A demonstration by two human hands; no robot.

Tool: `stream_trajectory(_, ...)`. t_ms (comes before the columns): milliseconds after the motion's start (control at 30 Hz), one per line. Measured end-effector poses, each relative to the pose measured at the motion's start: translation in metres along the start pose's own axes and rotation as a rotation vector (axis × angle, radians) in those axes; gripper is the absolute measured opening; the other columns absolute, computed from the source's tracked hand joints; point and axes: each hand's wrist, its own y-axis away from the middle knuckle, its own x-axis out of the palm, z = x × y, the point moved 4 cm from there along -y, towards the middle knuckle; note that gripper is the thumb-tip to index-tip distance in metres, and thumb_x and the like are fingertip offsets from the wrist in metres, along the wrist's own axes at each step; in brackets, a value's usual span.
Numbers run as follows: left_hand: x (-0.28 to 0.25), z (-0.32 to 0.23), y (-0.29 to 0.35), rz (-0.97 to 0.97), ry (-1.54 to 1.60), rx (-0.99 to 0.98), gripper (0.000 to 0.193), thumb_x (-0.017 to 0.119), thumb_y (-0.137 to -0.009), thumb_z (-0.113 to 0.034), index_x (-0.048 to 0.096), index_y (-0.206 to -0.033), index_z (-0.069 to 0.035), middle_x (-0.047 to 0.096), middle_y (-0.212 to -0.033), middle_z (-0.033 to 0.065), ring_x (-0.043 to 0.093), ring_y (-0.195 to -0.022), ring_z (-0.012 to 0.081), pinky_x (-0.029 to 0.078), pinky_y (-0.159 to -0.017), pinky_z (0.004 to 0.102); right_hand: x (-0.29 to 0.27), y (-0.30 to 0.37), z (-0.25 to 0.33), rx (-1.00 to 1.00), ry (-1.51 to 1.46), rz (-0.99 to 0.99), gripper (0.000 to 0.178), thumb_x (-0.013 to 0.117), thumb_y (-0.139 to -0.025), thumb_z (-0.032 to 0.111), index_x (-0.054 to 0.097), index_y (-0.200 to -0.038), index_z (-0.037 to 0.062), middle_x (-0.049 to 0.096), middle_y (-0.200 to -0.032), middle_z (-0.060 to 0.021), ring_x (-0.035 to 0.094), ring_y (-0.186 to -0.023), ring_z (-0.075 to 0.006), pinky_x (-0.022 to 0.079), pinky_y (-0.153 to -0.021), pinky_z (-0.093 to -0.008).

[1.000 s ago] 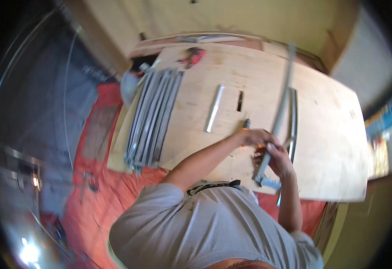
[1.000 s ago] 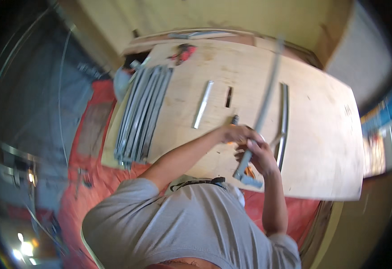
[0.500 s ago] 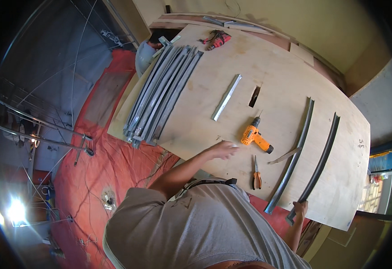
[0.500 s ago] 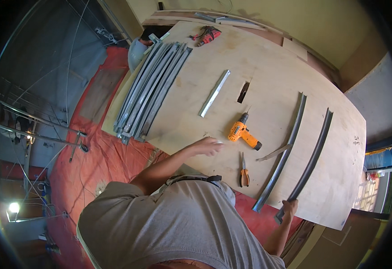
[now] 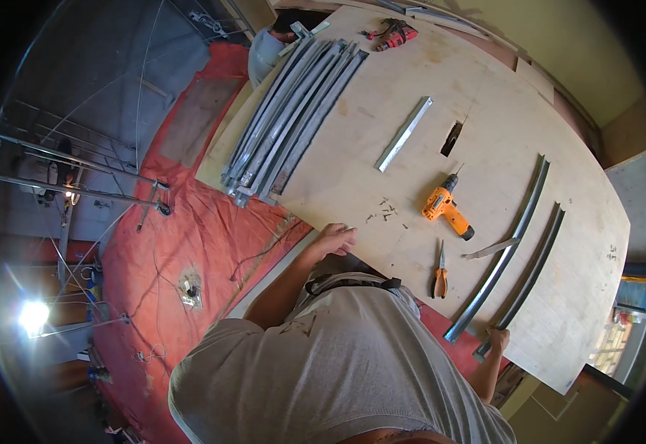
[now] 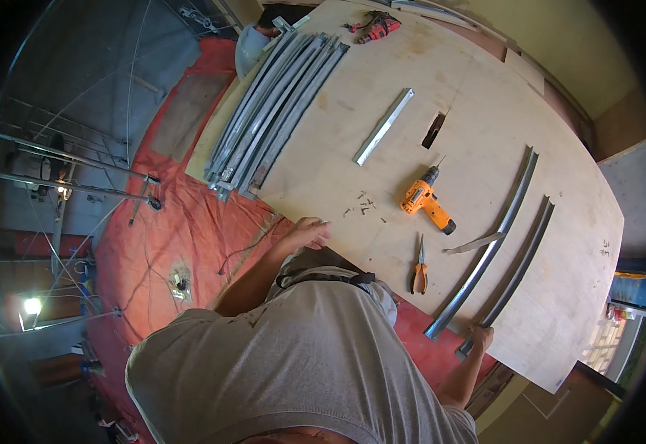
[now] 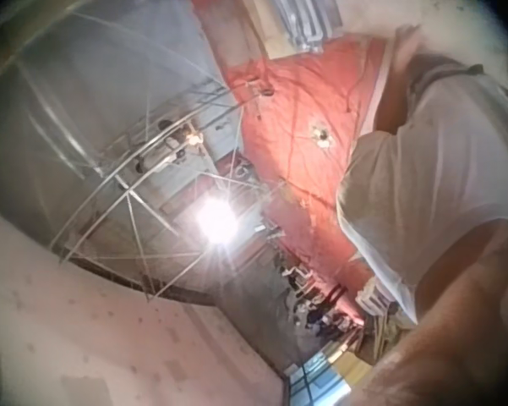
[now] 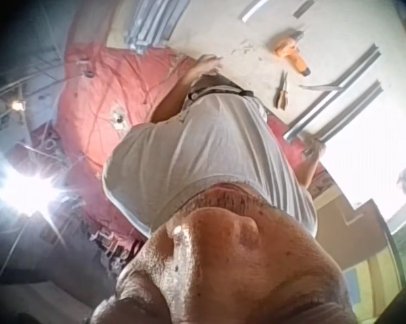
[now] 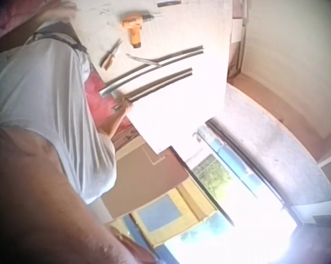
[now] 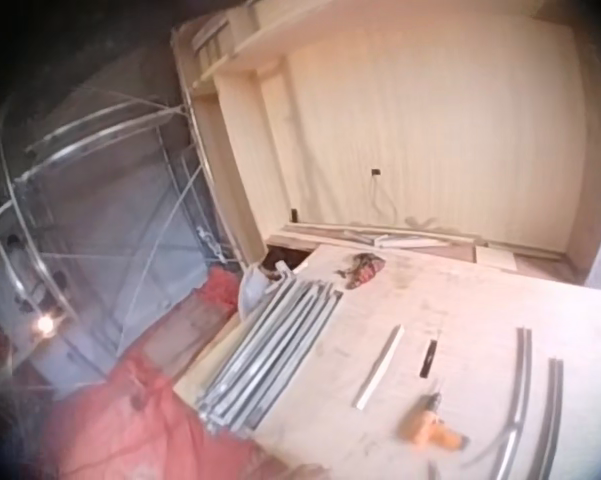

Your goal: The person picks up a metal stud from a pile, places it onto a wooden work surface, and uses a drill to drive screws into it.

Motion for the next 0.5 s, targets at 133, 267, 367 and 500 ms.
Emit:
stream_trajectory(133,-0.022,-0.005,-0.018,-0.043,-0.026,0.053,0.043,0.069,-0.107,-0.044,0.070,-0.121,-0.004,0.078,-0.110,0.0086,0.074,-0.085,0.0167,0.063,-0.073,0.0330,-0.003,0.008,0.004,0.000,0.057,0.003,0.062,0.090,-0.078,0.035,0.072,-0.119,-0.0073,0.078,-0.116,-0.0285,0.074,-0.112,-0.0444,0.057,-0.098,-0.0481)
stream_trajectory(267,-0.068,-0.021,-0.039,-0.209,-0.332,0.245,0.034,0.070,-0.106,-0.034,0.074,-0.119,-0.003,0.080,-0.107,0.0105,0.078,-0.086,0.0204,0.063,-0.073,0.0368,-0.012,0.026,0.023,-0.102,0.018,-0.375,0.056,0.082,-0.090,0.033,0.070,-0.128,-0.0077,0.076,-0.123,-0.0280,0.072,-0.118,-0.0417,0.056,-0.102,-0.0489)
stream_trajectory(367,-0.104,-0.052,-0.046,-0.435,-0.797,0.366,0.028,0.070,-0.103,-0.026,0.074,-0.121,-0.004,0.080,-0.109,0.0151,0.079,-0.097,0.0301,0.063,-0.079,0.0439,-0.006,0.053,0.065,-0.139,-0.109,-0.438,0.045,0.074,-0.098,0.027,0.072,-0.130,-0.0043,0.076,-0.127,-0.0252,0.072,-0.120,-0.0410,0.055,-0.102,-0.0495)
stream_trajectory(500,-0.163,-0.063,-0.098,-0.647,-1.118,0.532,0.034,0.070,-0.098,-0.019,0.069,-0.130,-0.009,0.073,-0.122,0.0166,0.075,-0.111,0.0376,0.063,-0.087,0.0466,0.031,0.126,0.156,-0.289,-0.263,-0.509,0.033,0.073,-0.101,0.022,0.076,-0.126,0.0015,0.080,-0.117,-0.0192,0.076,-0.108,-0.0376,0.058,-0.095,-0.0469)
